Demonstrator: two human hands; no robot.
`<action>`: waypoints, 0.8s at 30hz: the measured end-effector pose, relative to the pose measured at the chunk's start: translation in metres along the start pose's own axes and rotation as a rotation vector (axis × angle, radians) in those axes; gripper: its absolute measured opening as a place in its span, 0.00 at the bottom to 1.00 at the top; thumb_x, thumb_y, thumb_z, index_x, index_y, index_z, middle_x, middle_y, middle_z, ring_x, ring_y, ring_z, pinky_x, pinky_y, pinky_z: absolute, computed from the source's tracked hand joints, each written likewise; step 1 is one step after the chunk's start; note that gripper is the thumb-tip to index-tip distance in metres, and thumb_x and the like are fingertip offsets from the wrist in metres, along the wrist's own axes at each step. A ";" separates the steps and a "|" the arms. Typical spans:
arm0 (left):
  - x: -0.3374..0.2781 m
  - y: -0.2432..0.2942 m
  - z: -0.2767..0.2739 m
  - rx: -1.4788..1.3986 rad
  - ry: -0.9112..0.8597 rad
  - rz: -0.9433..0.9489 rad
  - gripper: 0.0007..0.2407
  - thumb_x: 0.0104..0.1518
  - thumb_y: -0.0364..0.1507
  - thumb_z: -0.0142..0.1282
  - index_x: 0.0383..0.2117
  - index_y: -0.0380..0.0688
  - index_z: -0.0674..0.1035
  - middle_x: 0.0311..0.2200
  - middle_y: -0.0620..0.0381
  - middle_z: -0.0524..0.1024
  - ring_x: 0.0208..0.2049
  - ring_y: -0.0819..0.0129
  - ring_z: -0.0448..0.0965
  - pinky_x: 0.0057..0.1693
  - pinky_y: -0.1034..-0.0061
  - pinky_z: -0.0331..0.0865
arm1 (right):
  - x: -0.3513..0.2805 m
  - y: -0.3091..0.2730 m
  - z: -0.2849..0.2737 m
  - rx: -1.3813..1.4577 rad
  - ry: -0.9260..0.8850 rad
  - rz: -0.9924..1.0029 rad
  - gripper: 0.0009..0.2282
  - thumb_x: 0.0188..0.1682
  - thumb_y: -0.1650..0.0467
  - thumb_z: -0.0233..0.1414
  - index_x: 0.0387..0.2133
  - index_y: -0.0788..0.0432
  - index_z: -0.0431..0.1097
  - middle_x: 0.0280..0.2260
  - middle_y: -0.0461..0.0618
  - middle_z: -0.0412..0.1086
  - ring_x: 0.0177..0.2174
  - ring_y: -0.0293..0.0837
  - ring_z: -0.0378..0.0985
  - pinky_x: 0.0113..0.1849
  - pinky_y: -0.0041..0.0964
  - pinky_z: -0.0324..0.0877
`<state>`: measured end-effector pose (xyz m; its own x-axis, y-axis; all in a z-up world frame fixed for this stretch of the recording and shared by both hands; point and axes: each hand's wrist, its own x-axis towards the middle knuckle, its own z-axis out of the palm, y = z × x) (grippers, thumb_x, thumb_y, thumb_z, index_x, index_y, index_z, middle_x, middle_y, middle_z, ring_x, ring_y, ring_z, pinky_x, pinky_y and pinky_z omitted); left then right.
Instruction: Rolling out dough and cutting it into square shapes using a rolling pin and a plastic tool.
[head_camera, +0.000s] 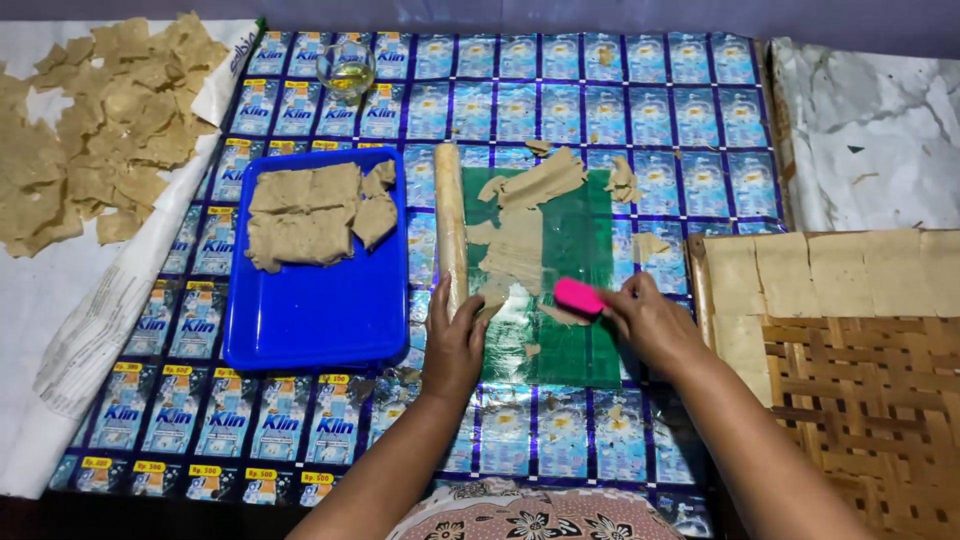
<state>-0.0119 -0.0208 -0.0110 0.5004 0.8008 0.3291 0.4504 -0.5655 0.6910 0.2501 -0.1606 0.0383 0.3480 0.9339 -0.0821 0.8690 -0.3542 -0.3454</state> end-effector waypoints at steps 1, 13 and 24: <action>0.002 0.000 -0.002 0.003 0.006 -0.002 0.14 0.56 0.24 0.61 0.49 0.45 0.79 0.68 0.40 0.57 0.68 0.40 0.59 0.67 0.56 0.61 | -0.001 -0.008 -0.004 0.000 0.000 -0.007 0.14 0.50 0.64 0.55 0.49 0.44 0.75 0.41 0.56 0.67 0.34 0.59 0.77 0.33 0.53 0.73; 0.018 -0.001 0.003 0.310 -0.108 0.144 0.10 0.55 0.26 0.58 0.42 0.46 0.81 0.66 0.38 0.59 0.69 0.39 0.53 0.69 0.43 0.46 | 0.095 -0.018 0.038 0.057 0.021 -0.273 0.11 0.47 0.67 0.57 0.44 0.42 0.78 0.44 0.45 0.71 0.37 0.54 0.79 0.35 0.51 0.74; 0.090 -0.009 0.011 0.454 -0.283 0.193 0.03 0.53 0.22 0.54 0.31 0.40 0.80 0.57 0.43 0.71 0.69 0.49 0.59 0.72 0.38 0.38 | 0.139 -0.003 -0.034 -0.142 -0.130 0.109 0.09 0.53 0.61 0.53 0.41 0.49 0.73 0.37 0.53 0.77 0.40 0.59 0.79 0.37 0.58 0.72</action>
<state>0.0372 0.0543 0.0058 0.7561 0.6253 0.1933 0.5722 -0.7749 0.2686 0.3074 -0.0316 0.0600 0.4024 0.8848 -0.2348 0.8727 -0.4482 -0.1935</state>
